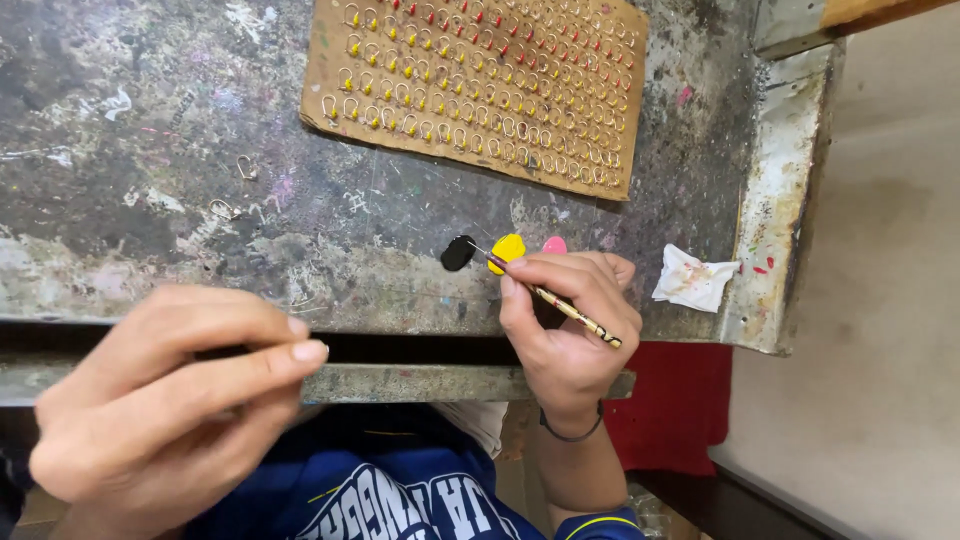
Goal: The person is using a fine-tipped tool to apply small dots of black, yellow, and pink paint to small jewelry components on a workbench.
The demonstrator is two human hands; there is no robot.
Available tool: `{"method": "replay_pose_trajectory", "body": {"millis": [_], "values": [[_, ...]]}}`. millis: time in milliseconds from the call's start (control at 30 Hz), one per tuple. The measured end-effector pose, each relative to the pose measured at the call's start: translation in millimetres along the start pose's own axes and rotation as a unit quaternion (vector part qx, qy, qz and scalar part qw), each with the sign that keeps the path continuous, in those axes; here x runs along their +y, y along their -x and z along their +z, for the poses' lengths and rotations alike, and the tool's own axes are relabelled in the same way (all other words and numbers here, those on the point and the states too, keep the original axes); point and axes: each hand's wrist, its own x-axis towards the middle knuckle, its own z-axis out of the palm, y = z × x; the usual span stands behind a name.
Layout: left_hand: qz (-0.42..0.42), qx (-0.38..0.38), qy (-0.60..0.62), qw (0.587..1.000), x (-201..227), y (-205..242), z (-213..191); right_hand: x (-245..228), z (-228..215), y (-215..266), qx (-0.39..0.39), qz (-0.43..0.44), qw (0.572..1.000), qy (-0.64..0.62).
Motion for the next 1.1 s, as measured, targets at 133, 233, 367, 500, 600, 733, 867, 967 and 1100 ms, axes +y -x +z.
{"method": "replay_pose_trajectory", "body": {"millis": [133, 233, 367, 500, 600, 733, 867, 967, 1100], "values": [[-0.03, 0.088, 0.078, 0.993, 1, 11, 26, -1, 1, 0, -0.008, -0.002, 1.0, 0.009], [-0.098, 0.121, 0.068, 0.985, 0, 11, 30, 1, 1, 1, -0.007, -0.001, 1.0, 0.008], [-0.05, 0.144, 0.016, 0.988, 0, 0, 31, 0, 1, 3, -0.005, 0.001, 1.0, 0.006], [-0.03, 0.159, 0.023, 0.987, -2, 1, 34, 0, 1, 3, -0.007, 0.005, 1.0, 0.004], [-0.045, 0.161, 0.017, 0.986, -1, 5, 35, 2, 1, 4, -0.005, 0.003, 1.0, 0.005], [-0.049, 0.145, 0.031, 0.988, 2, -2, 28, 2, 1, 3, -0.007, 0.001, 1.0, 0.008], [-0.027, 0.137, -0.048, 0.989, 2, -12, 15, 1, 1, 4, -0.005, 0.005, 1.0, 0.008], [-0.02, 0.111, -0.114, 0.987, -3, -16, 5, 2, 1, 5, 0.0, 0.006, 1.0, 0.003], [-0.023, 0.085, -0.234, 0.968, -21, -10, -1, 4, 1, 7, 0.018, 0.011, 1.0, -0.006]]}}
